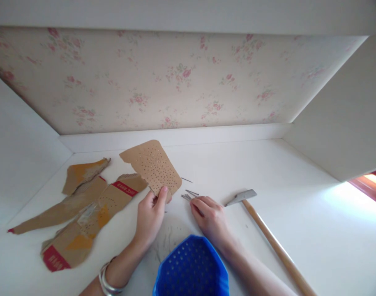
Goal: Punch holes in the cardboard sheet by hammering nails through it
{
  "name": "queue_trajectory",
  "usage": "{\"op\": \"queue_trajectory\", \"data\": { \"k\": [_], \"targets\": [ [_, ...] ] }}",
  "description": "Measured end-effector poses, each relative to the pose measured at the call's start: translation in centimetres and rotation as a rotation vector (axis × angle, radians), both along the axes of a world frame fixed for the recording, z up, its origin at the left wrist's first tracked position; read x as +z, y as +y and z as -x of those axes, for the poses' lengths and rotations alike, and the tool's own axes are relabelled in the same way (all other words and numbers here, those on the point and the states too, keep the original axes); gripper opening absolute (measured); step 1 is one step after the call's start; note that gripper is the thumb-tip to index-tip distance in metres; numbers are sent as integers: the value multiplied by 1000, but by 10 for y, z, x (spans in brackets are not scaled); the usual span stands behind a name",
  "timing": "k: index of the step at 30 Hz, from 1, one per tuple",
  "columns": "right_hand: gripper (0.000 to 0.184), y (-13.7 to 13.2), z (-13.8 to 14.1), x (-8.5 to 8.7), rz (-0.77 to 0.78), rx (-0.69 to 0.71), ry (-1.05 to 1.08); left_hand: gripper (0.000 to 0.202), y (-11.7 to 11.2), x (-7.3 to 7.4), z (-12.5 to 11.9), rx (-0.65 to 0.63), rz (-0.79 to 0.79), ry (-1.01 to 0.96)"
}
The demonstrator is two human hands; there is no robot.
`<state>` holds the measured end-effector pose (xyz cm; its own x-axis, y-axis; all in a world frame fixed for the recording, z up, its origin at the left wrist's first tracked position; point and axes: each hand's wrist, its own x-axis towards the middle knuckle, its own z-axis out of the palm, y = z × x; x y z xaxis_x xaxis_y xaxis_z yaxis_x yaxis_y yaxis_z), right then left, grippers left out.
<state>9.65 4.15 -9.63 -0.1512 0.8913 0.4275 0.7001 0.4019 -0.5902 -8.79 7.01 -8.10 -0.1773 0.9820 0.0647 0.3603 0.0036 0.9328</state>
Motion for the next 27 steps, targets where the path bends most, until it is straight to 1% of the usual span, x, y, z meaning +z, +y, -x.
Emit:
{"op": "queue_trajectory", "data": {
  "k": [2, 4, 7, 9, 12, 15, 17, 20, 23, 27],
  "targets": [
    [19, 1, 1, -2, 11, -15, -37, 43, 3, 0, 1, -9, 63, -132],
    [19, 1, 2, -3, 24, -40, -57, 43, 4, 0, 1, -27, 92, -222],
    [18, 2, 3, -2, 35, -70, -66, 44, 4, 0, 0, -53, 128, -328],
    [17, 2, 4, -1, 33, -75, -60, 44, 4, -1, 1, -71, 146, -351],
    [17, 0, 4, 2, 15, -50, -29, 45, 5, -6, 3, -81, 144, -290],
    [16, -3, 3, 5, -14, 19, 15, 47, 4, -8, 3, -99, 149, -216],
    [14, -5, 2, 7, -26, 61, 38, 47, 1, -7, 2, -125, 134, -150],
    [13, -7, 1, 9, -14, 90, 54, 48, -6, -4, -3, -163, 39, 48],
    [13, -8, 1, 10, 49, 107, 51, 50, -11, -2, -7, -217, -67, 227],
    [15, -9, 2, 11, 85, 145, 13, 48, -14, -5, -11, -339, -121, 300]
  ]
}}
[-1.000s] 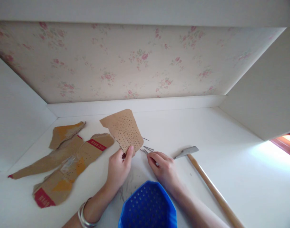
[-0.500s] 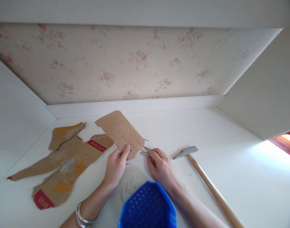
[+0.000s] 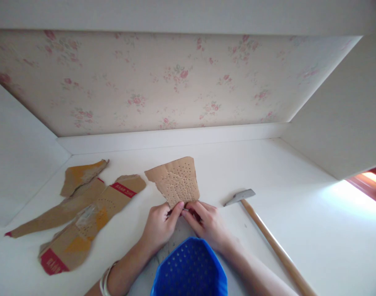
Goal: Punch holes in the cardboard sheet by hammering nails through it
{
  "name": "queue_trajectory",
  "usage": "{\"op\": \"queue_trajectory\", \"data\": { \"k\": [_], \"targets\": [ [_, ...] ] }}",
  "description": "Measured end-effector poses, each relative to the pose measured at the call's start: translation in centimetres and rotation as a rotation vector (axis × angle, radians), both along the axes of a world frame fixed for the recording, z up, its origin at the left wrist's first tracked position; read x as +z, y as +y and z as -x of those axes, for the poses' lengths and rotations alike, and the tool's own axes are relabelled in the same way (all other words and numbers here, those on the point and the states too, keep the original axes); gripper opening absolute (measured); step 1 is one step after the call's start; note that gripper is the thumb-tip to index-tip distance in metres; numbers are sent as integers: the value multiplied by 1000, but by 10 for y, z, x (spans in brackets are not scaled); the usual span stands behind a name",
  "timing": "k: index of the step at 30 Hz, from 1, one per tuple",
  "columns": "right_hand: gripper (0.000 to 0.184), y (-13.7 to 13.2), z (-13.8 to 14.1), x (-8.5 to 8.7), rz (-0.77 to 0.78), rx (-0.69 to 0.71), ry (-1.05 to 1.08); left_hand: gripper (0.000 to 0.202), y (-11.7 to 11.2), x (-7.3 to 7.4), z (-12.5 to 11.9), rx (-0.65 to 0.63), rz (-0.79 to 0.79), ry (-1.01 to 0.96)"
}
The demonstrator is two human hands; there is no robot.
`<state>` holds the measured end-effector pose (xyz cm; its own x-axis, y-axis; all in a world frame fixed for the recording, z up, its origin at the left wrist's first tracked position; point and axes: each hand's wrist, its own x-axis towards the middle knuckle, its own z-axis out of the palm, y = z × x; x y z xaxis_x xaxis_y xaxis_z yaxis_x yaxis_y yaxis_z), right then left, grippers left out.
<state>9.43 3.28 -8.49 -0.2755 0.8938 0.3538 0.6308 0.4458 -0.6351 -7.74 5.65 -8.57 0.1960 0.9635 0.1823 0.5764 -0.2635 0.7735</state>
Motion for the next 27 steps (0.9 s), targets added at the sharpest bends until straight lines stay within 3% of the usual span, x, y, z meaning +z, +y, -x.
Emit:
{"op": "queue_trajectory", "data": {
  "k": [4, 9, 12, 18, 27],
  "targets": [
    [22, 0, 1, 0, -29, 15, -16, 44, 1, -1, 1, 4, 11, -19],
    [22, -1, 0, -1, -44, -45, -36, 40, 13, 1, 10, 281, 146, -249],
    [23, 1, 0, -3, -20, -113, -69, 42, 23, 0, 16, 373, 253, -481],
    [19, 5, 4, -8, 36, -209, -146, 44, 28, -6, 19, 362, 286, -627],
    [9, 7, 4, -11, 99, -288, -168, 39, 23, 2, 14, 292, 336, -711]
  ]
}}
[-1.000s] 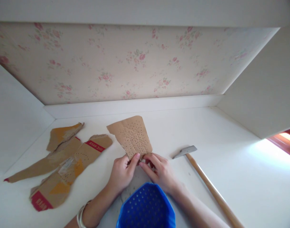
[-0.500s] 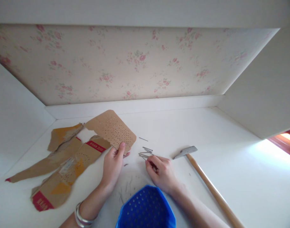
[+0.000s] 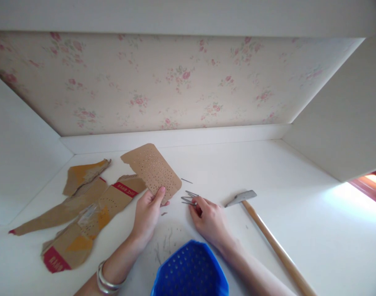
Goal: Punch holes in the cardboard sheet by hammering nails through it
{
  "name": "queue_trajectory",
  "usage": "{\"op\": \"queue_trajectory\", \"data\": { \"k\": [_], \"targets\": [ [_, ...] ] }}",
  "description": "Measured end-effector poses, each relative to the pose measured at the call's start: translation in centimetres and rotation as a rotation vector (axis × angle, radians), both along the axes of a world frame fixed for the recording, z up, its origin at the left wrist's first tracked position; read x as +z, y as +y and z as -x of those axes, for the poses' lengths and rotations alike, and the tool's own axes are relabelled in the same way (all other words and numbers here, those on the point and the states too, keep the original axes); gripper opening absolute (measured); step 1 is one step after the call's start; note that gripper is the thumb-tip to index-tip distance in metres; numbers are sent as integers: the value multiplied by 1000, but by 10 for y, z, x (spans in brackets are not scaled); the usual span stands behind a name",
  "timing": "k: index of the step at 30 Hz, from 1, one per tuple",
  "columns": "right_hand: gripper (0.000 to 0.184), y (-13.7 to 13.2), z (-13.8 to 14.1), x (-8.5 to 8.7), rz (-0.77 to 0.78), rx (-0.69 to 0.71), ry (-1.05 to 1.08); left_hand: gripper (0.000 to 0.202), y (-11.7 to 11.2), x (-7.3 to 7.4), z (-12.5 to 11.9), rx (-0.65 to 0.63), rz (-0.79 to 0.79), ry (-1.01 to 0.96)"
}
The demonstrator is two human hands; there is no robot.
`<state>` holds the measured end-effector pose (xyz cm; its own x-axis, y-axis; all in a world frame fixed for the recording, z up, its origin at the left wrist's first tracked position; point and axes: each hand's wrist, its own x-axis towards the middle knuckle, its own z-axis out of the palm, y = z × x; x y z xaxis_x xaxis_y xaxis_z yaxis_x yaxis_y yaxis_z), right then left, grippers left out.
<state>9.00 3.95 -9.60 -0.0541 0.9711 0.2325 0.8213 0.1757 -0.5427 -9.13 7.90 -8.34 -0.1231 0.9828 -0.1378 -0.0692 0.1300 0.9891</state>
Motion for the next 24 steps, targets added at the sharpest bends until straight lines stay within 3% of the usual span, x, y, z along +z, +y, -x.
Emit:
{"op": "queue_trajectory", "data": {
  "k": [24],
  "targets": [
    [12, 0, -1, 6, 70, 14, 7, 41, -1, -3, 0, -31, 2, 29]
  ]
}}
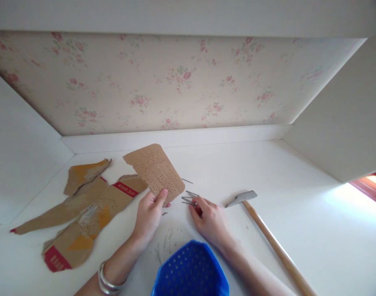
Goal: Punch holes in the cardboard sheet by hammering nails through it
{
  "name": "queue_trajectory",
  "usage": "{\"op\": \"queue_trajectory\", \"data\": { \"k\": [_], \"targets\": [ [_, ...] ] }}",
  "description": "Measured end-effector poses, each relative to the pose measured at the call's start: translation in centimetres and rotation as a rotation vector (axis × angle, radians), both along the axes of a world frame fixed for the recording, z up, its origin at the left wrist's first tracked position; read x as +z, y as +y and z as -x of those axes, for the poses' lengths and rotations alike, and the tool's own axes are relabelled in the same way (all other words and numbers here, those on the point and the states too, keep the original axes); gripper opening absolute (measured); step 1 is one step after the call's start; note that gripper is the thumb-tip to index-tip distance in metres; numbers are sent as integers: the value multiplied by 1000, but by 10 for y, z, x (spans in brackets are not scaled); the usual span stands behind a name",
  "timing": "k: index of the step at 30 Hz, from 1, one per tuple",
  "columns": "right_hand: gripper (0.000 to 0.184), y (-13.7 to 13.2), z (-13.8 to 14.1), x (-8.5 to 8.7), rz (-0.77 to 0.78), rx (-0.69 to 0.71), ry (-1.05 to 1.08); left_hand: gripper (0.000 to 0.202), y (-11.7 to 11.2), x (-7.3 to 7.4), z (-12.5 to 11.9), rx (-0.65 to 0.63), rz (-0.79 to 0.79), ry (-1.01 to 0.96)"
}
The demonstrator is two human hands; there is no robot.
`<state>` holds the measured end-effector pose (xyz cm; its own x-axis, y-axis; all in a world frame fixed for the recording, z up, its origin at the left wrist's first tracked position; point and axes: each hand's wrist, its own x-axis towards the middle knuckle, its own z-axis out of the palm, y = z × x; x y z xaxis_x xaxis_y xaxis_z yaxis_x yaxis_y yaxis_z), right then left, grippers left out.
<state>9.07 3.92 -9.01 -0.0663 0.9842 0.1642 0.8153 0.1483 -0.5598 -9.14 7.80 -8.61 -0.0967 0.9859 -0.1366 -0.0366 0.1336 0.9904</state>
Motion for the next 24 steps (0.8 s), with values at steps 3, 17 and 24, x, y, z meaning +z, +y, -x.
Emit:
{"op": "queue_trajectory", "data": {
  "k": [3, 17, 24],
  "targets": [
    [12, 0, 0, 0, 2, 4, 2, 41, -1, 0, 0, 0, 4, 17],
    [13, 0, 0, 3, 5, 4, -3, 49, 1, -7, 6, -58, -19, 205],
    [13, -1, 0, 4, 9, 8, -7, 46, 0, 0, 3, -73, -17, 181]
  ]
}}
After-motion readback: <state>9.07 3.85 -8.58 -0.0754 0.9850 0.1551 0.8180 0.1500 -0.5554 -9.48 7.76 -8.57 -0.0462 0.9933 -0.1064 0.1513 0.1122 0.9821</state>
